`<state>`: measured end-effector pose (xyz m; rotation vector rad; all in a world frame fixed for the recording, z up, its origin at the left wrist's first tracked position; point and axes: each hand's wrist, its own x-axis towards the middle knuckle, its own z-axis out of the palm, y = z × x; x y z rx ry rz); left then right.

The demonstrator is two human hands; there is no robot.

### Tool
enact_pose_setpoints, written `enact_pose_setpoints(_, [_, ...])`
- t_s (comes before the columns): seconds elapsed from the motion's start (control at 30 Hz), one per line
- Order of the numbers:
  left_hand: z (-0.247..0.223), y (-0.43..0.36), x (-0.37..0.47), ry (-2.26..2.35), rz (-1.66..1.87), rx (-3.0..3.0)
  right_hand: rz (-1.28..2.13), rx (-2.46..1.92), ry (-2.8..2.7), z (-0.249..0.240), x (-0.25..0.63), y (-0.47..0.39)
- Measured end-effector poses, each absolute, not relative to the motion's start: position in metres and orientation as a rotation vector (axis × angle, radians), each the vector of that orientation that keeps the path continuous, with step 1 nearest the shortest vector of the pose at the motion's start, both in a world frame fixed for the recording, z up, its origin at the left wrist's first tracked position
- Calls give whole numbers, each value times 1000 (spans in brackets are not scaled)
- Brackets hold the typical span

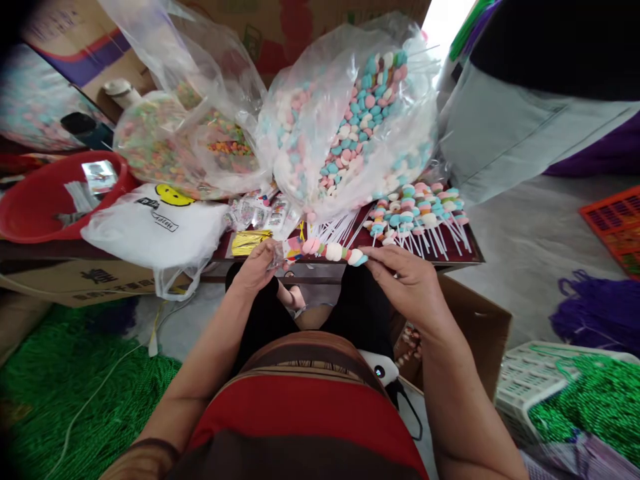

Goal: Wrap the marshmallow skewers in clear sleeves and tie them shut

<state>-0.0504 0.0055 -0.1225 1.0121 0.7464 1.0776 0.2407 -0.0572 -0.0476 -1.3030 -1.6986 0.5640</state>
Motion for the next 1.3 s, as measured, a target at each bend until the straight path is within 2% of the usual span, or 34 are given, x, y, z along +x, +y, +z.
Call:
enact_pose_setpoints(0.9, [-120, 10, -49, 802, 924, 1289, 539, -1300, -1680, -54, 257, -59])
enact_pose_setpoints(1.3, [-85, 9, -43, 905, 830, 1676, 641, -1384, -1746, -53, 256, -61])
